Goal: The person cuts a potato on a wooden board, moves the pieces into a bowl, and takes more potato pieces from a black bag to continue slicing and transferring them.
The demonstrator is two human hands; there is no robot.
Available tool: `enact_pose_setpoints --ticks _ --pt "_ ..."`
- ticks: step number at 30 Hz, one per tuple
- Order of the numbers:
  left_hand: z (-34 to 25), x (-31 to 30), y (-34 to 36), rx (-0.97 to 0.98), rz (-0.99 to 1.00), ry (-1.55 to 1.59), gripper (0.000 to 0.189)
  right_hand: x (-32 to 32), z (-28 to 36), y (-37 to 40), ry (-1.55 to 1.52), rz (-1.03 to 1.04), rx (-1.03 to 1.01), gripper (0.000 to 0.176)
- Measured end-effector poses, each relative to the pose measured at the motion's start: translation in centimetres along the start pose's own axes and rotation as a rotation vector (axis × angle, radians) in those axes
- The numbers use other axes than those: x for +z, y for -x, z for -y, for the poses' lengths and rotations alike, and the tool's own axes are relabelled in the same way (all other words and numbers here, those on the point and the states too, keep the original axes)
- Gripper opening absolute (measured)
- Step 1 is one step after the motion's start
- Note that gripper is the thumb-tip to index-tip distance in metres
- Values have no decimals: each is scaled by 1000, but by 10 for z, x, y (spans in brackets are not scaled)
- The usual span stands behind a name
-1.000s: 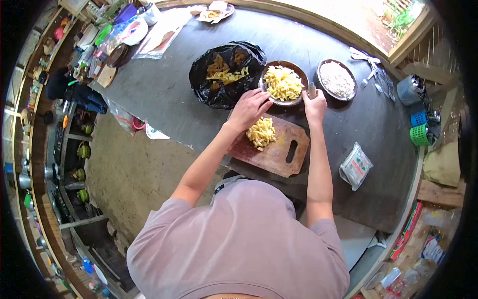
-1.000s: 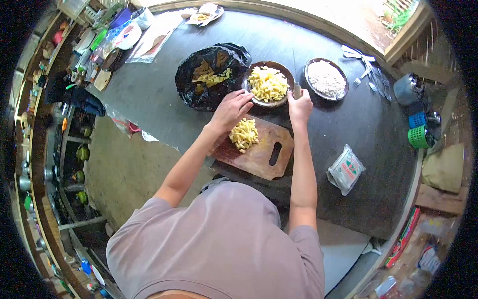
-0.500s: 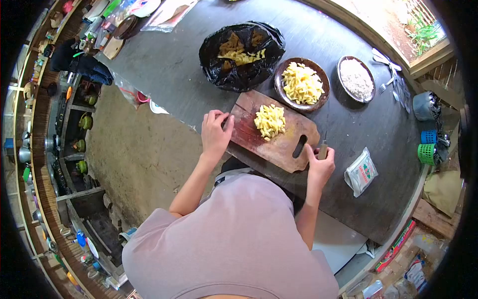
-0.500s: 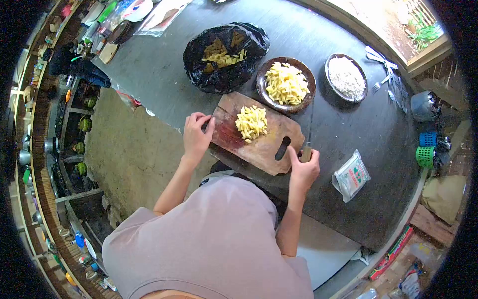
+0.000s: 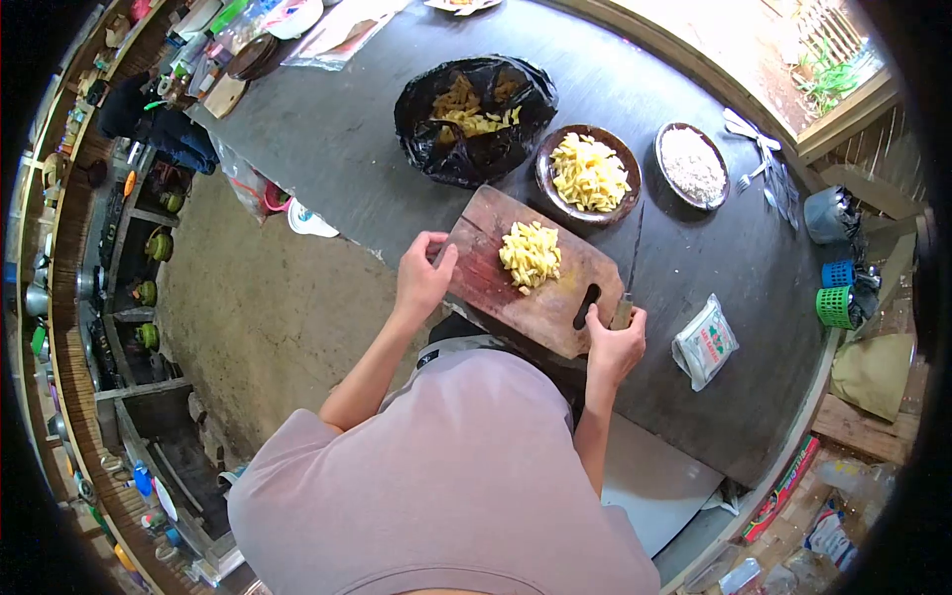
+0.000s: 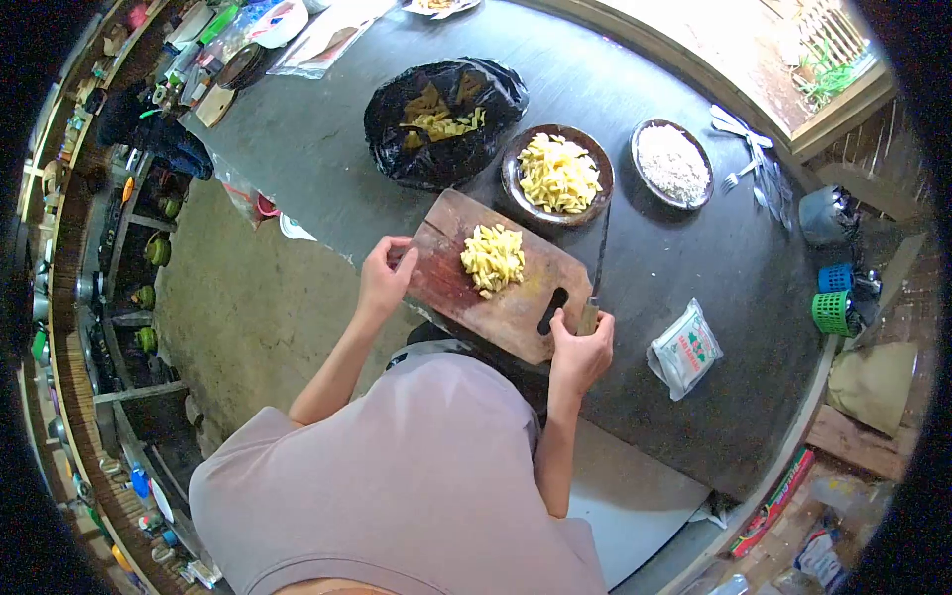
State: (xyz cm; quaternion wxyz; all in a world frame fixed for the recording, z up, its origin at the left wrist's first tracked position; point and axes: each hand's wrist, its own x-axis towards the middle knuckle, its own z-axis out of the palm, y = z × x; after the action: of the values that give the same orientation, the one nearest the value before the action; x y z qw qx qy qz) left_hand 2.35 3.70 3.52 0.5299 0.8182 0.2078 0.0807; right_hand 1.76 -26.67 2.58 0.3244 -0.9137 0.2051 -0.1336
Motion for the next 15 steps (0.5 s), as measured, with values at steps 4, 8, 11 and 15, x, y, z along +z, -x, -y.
enact_pose_setpoints --ticks 4,8,11,15 --pt "29 9 5 -25 47 291 21 -6 0 -3 24 0 10 52" --pt "22 31 17 85 -77 445 26 -8 -4 -6 -15 50 -7 52" --pt "16 36 16 59 -125 584 33 -10 -12 -5 -59 91 3 57" --pt "8 28 13 -39 -90 759 36 -21 -19 -5 -164 134 -88 51"
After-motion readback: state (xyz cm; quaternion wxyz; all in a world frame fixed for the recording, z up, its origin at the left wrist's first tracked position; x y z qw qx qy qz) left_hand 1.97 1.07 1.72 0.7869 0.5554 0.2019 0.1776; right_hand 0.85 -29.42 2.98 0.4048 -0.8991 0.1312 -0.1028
